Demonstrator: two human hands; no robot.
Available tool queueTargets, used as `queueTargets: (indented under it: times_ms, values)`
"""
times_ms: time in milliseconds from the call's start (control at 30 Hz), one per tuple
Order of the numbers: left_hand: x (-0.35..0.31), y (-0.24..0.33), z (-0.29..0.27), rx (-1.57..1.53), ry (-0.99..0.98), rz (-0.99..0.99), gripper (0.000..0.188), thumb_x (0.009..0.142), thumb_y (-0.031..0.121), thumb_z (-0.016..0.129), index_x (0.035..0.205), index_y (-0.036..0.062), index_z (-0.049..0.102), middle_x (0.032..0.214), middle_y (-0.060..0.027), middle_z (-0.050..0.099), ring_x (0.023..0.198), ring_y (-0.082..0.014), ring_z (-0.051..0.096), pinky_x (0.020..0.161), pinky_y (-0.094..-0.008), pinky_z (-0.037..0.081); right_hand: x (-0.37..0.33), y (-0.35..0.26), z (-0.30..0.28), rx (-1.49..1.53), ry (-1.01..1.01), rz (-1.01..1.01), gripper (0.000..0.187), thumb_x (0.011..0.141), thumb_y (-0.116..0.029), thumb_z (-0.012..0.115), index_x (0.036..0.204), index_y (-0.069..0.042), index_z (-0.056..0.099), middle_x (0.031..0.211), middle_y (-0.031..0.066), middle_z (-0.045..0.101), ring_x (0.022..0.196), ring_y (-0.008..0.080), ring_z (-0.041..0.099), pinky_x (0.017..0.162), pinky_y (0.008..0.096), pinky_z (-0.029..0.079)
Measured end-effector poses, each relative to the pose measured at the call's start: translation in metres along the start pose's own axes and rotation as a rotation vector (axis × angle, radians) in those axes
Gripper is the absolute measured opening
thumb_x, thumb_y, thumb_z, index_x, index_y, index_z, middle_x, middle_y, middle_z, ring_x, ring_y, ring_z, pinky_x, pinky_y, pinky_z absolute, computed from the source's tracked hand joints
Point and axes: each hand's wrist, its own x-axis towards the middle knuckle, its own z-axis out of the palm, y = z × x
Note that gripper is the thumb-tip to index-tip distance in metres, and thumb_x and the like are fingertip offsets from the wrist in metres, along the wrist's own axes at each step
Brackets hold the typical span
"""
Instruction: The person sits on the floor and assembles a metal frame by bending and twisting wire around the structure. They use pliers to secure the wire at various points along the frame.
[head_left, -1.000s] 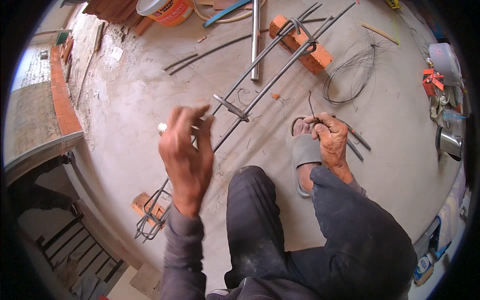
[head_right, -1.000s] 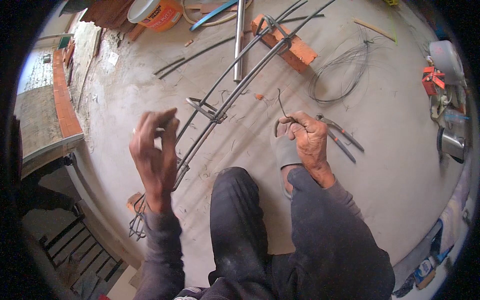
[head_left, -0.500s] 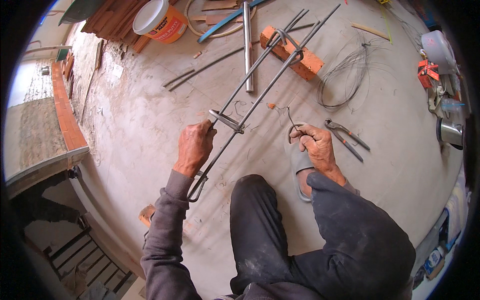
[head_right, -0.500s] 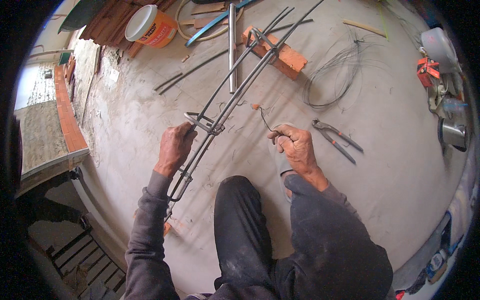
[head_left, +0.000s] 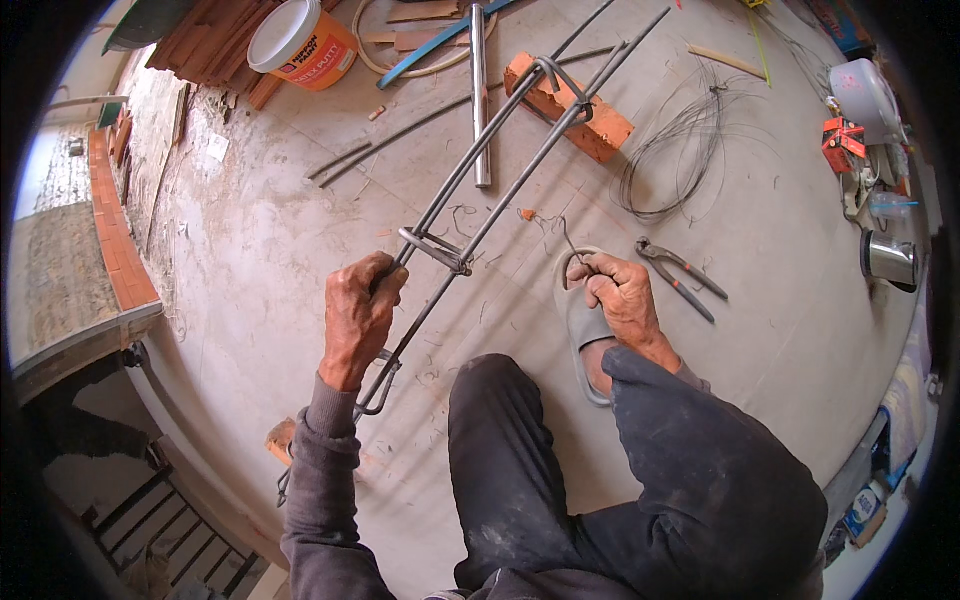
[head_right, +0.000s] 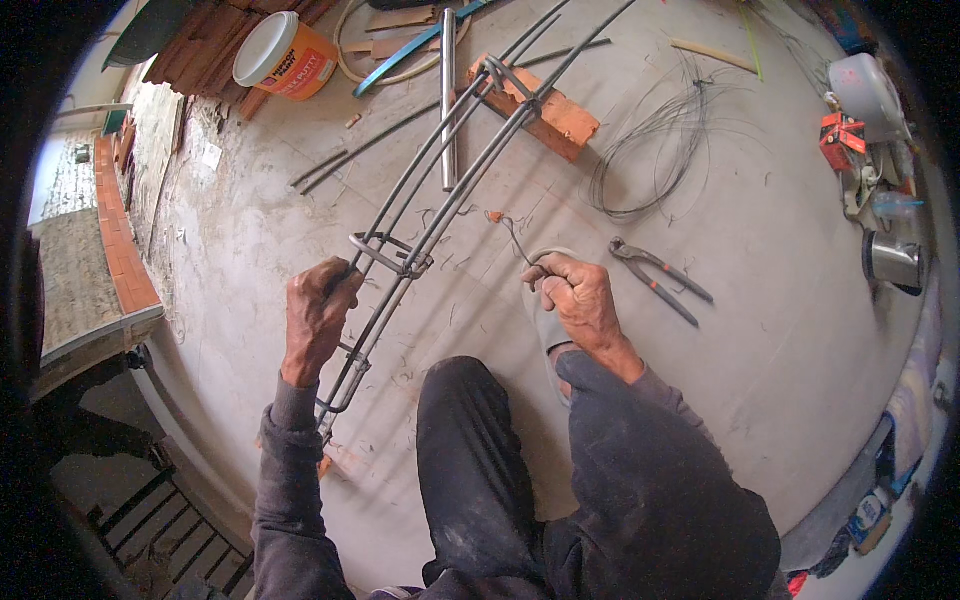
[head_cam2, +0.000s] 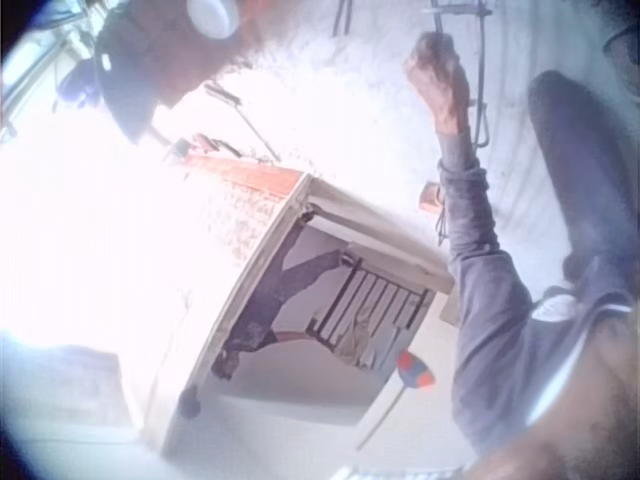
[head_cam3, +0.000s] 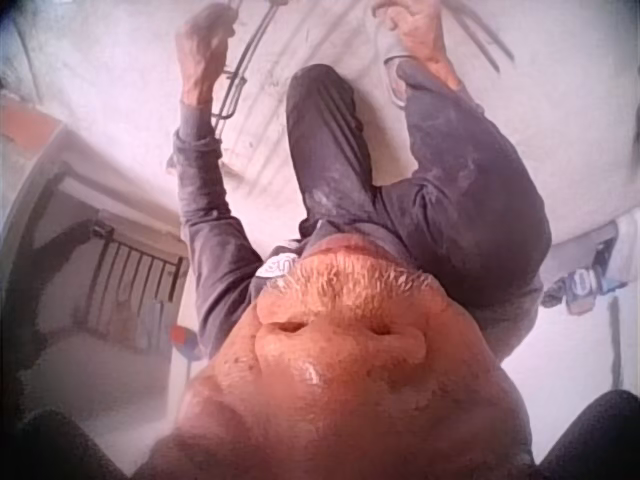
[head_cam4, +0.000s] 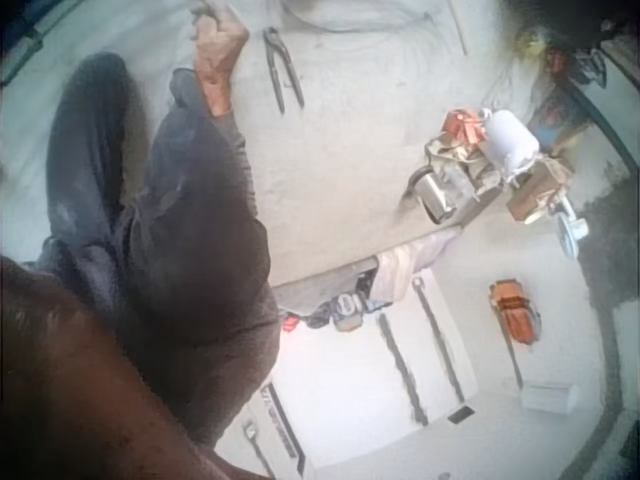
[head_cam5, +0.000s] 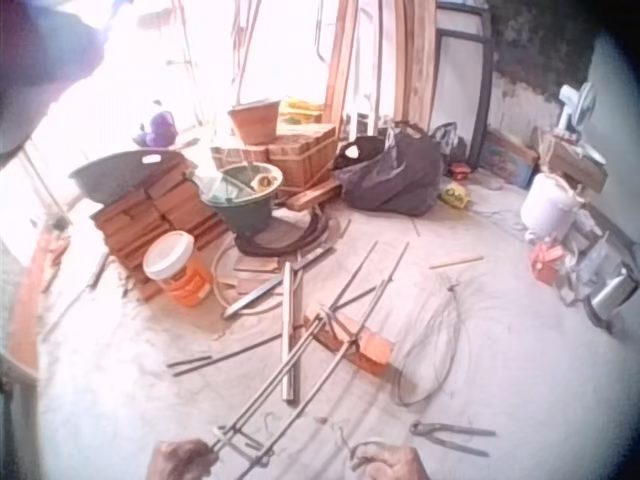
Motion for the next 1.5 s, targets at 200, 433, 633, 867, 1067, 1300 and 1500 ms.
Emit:
queueTargets:
  times_ms: [200,433,633,867,1067,1300,1500]
  values:
    - [-0.011,0.013,0.003,-0.149,0.002,-0.076,0.024,0.091,0.017,0.066,0.079,-0.0030,0.064,0.061,-0.0031,0.053,0.058,-0.0105,0.048,0.055,-0.0294,0.039,0.020,-0.049,-0.021,0.025,0.162,0.094,0.025,0.084,-0.002,0.051,0.099,0.004,0.071,0.073,0.0026,0.063,0.064,0.0065,0.053,0.061,0.0231,0.045]
    - [-0.003,0.001,0.003,-0.205,0.012,-0.073,0.030,0.097,0.021,0.067,0.083,-0.0051,0.069,0.062,-0.0038,0.057,0.057,-0.0093,0.050,0.052,-0.0271,0.041,0.112,-0.086,-0.041,-0.407,0.446,-0.743,0.020,0.090,-0.014,0.059,0.102,-0.002,0.071,0.080,0.0041,0.065,0.068,0.0142,0.060,0.062,0.0306,0.049]
    - [-0.001,-0.001,0.003,-0.260,0.003,-0.067,0.031,0.100,0.023,0.062,0.086,-0.0040,0.070,0.063,0.0001,0.054,0.058,-0.0067,0.048,0.053,-0.0250,0.038,0.161,-0.138,-0.019,-1.249,0.227,-0.977,0.014,0.090,-0.022,0.066,0.090,-0.008,0.069,0.084,0.0107,0.069,0.077,0.0277,0.069,0.067,0.0374,0.056]
    - [-0.002,0.001,-0.002,-0.244,-0.004,-0.092,0.031,0.099,0.022,0.063,0.082,-0.0030,0.068,0.061,0.0007,0.054,0.056,-0.0064,0.047,0.051,-0.0250,0.037,0.202,-0.133,-0.003,-1.312,0.094,-0.860,0.017,0.086,-0.024,0.067,0.088,-0.006,0.067,0.078,0.0142,0.068,0.076,0.0311,0.071,0.072,0.0414,0.060]
    - [0.003,0.002,-0.013,-0.222,-0.015,-0.077,0.029,0.097,0.020,0.064,0.080,-0.0025,0.068,0.059,-0.0010,0.055,0.054,-0.0069,0.048,0.049,-0.0252,0.036,0.223,-0.137,0.007,-1.298,0.022,-0.960,0.019,0.082,-0.019,0.062,0.084,0.000,0.063,0.075,0.0189,0.062,0.067,0.0321,0.064,0.069,0.0433,0.054]
    - [0.000,0.000,-0.009,-0.270,-0.013,-0.079,0.029,0.098,0.020,0.064,0.081,-0.0028,0.069,0.058,0.0001,0.055,0.052,-0.0057,0.047,0.047,-0.0240,0.035,0.214,-0.139,-0.002,-1.069,-0.042,-0.715,0.013,0.077,-0.017,0.068,0.079,-0.005,0.068,0.074,0.0124,0.066,0.073,0.0278,0.068,0.075,0.0418,0.056]
    - [0.000,0.008,-0.011,-0.216,-0.025,-0.093,0.030,0.098,0.021,0.063,0.081,-0.0038,0.068,0.060,-0.0015,0.056,0.054,-0.0073,0.049,0.050,-0.0250,0.038,0.215,-0.140,-0.018,-0.859,-0.129,-0.632,0.017,0.080,-0.015,0.065,0.090,-0.007,0.074,0.077,0.0098,0.070,0.070,0.0217,0.067,0.073,0.0392,0.054]
